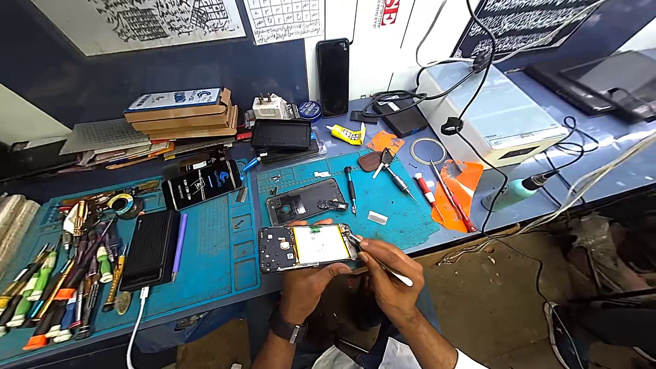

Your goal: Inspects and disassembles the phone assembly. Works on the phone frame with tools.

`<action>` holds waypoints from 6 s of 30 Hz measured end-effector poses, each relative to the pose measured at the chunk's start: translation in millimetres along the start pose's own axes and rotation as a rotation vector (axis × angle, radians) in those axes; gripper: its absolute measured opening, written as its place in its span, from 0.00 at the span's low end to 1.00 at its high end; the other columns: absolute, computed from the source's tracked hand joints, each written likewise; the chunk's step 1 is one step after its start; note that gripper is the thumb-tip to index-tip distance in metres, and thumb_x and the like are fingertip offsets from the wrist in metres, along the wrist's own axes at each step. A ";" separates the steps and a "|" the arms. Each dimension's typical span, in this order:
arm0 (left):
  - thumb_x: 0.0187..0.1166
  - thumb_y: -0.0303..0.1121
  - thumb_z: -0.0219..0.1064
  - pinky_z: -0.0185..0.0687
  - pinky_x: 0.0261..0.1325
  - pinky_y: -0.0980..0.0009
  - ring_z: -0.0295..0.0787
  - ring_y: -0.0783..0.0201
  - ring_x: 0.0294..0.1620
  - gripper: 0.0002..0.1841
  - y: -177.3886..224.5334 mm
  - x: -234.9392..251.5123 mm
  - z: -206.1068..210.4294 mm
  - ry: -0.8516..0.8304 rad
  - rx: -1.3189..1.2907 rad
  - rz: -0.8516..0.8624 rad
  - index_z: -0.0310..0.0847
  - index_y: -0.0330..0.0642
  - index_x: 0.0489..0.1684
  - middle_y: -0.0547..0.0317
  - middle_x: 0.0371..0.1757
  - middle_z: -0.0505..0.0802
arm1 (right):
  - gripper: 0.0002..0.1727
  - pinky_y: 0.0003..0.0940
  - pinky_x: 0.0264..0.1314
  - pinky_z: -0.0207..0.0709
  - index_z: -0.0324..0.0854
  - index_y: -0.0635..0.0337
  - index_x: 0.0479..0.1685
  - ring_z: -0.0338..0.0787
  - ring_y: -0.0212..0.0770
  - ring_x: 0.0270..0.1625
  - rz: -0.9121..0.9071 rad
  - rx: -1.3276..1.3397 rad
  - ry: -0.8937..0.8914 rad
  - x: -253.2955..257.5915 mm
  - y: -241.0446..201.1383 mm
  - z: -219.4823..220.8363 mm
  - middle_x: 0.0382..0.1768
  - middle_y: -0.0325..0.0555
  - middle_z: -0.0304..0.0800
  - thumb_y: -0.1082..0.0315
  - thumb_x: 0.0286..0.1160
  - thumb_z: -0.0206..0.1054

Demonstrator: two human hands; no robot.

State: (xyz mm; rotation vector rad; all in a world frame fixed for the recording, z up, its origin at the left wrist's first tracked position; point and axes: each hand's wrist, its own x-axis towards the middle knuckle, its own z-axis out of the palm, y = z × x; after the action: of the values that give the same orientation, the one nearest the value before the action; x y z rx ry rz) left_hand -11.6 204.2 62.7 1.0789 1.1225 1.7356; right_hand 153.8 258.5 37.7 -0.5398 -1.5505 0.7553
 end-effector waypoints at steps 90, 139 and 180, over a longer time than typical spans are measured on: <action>0.80 0.34 0.66 0.82 0.75 0.52 0.82 0.49 0.75 0.26 -8.4 -3.7 2.3 -0.007 0.048 0.162 0.73 0.47 0.80 0.49 0.77 0.83 | 0.10 0.47 0.34 0.84 0.94 0.48 0.41 0.93 0.37 0.32 0.481 -0.930 -0.457 62.6 -33.2 26.3 0.30 0.34 0.94 0.59 0.66 0.70; 0.82 0.31 0.63 0.84 0.74 0.52 0.85 0.49 0.73 0.24 -15.2 -7.8 10.9 0.088 0.112 0.202 0.73 0.44 0.78 0.50 0.75 0.85 | 0.11 0.42 0.23 0.77 0.77 0.49 0.38 0.86 0.40 0.24 0.446 -1.033 -0.359 55.0 -41.9 31.5 0.21 0.34 0.83 0.63 0.61 0.75; 0.70 0.27 0.64 0.94 0.51 0.57 0.96 0.57 0.49 0.19 13.3 2.4 -14.7 0.185 -0.504 -0.384 0.82 0.43 0.60 0.47 0.52 0.95 | 0.06 0.24 0.35 0.86 0.90 0.52 0.39 0.88 0.28 0.33 0.304 -0.121 -0.806 95.6 -22.3 -22.1 0.35 0.32 0.90 0.61 0.77 0.74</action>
State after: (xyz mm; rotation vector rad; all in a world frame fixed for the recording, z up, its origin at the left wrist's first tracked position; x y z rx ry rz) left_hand -28.2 198.5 72.1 0.3745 0.8590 1.6953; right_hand 165.8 315.9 119.6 -0.6034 -2.2976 1.2090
